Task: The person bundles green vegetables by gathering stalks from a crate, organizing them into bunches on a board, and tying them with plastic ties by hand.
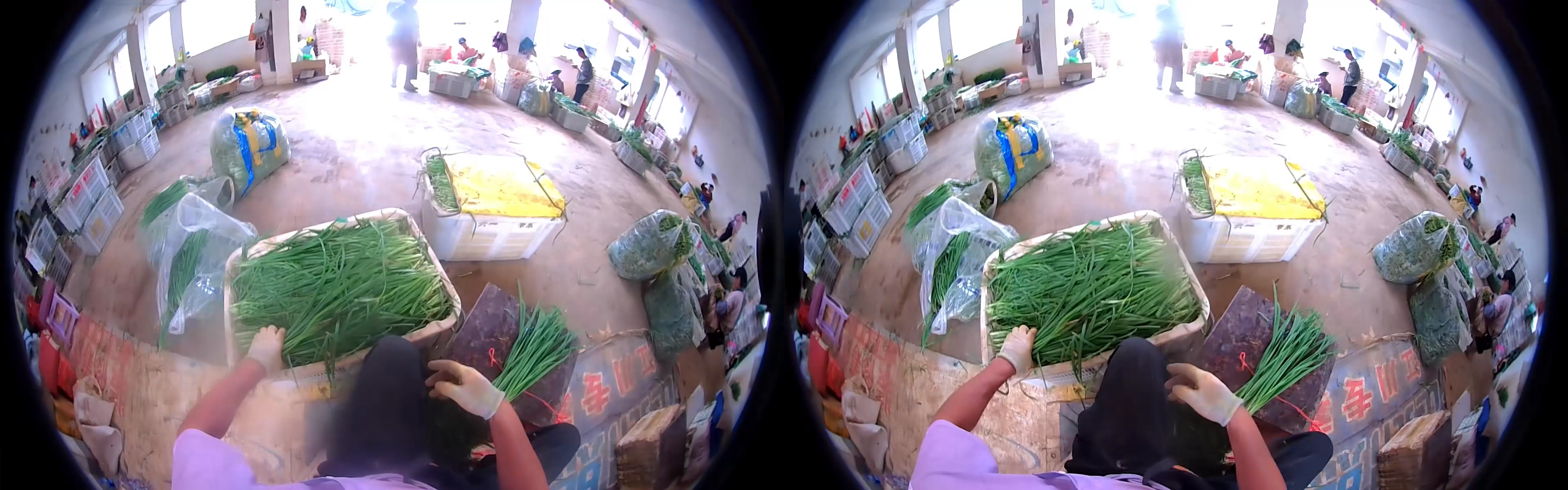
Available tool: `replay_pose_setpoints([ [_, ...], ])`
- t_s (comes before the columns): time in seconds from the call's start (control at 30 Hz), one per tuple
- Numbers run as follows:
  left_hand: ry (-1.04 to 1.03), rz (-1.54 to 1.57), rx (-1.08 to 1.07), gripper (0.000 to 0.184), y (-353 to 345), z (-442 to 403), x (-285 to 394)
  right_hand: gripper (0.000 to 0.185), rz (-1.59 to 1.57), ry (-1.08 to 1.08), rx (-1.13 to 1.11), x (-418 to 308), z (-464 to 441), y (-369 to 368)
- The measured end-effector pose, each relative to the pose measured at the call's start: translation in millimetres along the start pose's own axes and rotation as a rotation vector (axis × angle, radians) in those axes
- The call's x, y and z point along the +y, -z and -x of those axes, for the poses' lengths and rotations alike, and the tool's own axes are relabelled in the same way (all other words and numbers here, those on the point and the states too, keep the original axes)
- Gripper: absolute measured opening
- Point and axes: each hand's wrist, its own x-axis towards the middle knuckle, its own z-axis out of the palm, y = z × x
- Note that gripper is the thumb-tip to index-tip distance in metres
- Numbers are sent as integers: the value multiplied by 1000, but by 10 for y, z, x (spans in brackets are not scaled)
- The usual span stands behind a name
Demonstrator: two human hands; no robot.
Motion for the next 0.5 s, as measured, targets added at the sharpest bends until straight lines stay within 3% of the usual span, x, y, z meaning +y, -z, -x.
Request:
replay_pose_setpoints([
  [0.13, 41, 76, 240, 64, -273, -150, -86, 47, -98, -33, 31, 200, -20, -36],
  [0.2, 95, 297, 273, 58, -243, -166, -179, 47, -108, -28, 27, 187, 7, -67],
  [0.27, 144, 368, 214, 52, 194, -165, -276, 46, -76, -11, 3, 122, 58, -59],
  [0.37, -10, 427, 139, 60, 683, -285, -776, 44, -88, -58, 14, 70, 70, -51],
  [0.5, 97, 396, 75, 59, 1148, -350, -1036, 42, -140, -53, 16, 12, -14, -120],
])
